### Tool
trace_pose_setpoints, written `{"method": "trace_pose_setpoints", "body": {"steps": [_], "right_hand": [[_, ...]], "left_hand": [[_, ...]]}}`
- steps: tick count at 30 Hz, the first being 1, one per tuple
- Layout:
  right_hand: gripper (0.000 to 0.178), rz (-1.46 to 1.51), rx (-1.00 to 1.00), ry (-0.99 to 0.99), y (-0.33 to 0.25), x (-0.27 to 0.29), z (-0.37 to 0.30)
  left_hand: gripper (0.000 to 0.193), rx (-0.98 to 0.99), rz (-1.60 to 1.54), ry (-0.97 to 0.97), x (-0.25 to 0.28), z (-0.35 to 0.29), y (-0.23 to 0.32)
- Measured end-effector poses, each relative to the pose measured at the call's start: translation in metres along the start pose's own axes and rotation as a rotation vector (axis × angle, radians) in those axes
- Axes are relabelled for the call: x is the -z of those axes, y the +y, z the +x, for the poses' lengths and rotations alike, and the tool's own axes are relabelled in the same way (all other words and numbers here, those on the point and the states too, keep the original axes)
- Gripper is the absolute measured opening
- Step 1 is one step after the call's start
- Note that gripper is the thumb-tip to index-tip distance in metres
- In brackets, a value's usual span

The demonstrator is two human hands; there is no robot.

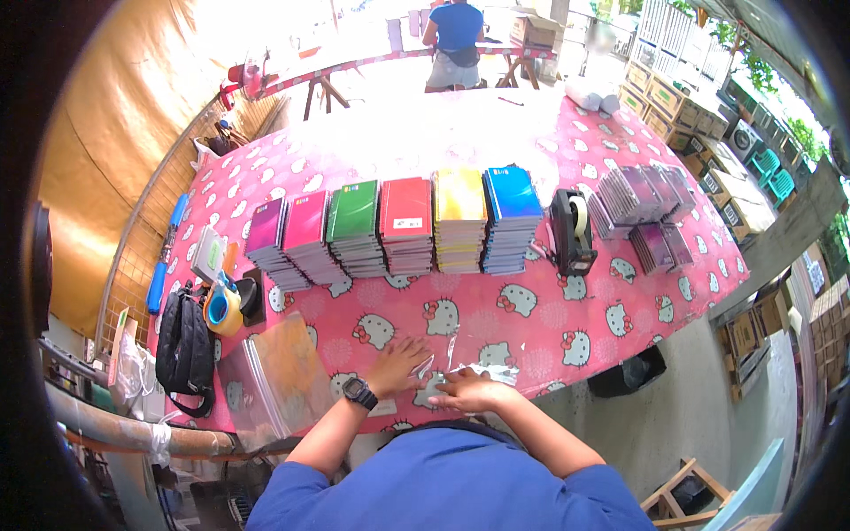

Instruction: The person packages small spiral notebooks by selecting them from stacks on a table and placing them into a clear plastic bag, then using a tape dispenser to seal the bag.

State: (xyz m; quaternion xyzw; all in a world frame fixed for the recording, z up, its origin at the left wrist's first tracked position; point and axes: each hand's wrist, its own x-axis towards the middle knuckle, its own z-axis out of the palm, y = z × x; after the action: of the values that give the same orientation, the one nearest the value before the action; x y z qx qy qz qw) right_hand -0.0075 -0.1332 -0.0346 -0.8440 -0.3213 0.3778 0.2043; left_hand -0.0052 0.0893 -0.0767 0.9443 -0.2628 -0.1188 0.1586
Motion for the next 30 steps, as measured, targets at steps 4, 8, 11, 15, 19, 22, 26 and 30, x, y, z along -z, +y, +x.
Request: {"method": "trace_pose_setpoints", "body": {"steps": [4,8,11,15,19,22,26,30], "right_hand": [[0.075,-0.095,-0.124,0.053,0.002,0.018,-0.001],[0.063,-0.192,-0.201,0.496,0.002,0.007,0.033],[0.061,-0.302,-0.169,0.764,0.022,-0.015,0.057],[0.065,-0.341,-0.242,0.789,0.037,-0.028,0.038],[0.058,-0.411,-0.410,0.892,0.006,-0.005,0.045],[0.036,-0.231,0.497,1.067,-0.085,0.069,0.082],[0.034,-0.442,0.865,0.909,-0.209,0.121,0.190],[0.047,-0.638,0.713,0.906,-0.277,0.141,0.284]], "left_hand": [[0.075,0.227,0.065,0.202,-0.013,0.007,-0.008],[0.074,0.302,0.116,0.327,-0.023,0.026,0.007],[0.072,0.329,0.126,0.430,-0.026,0.014,0.008],[0.067,0.452,0.117,0.449,-0.028,-0.023,-0.014],[0.062,0.500,-0.003,0.671,-0.009,-0.053,-0.023],[0.055,0.513,-0.040,0.868,0.010,-0.079,-0.025],[0.047,0.477,-0.169,0.991,0.019,-0.110,-0.036],[0.038,0.518,-0.219,1.040,0.023,-0.137,-0.040]]}}
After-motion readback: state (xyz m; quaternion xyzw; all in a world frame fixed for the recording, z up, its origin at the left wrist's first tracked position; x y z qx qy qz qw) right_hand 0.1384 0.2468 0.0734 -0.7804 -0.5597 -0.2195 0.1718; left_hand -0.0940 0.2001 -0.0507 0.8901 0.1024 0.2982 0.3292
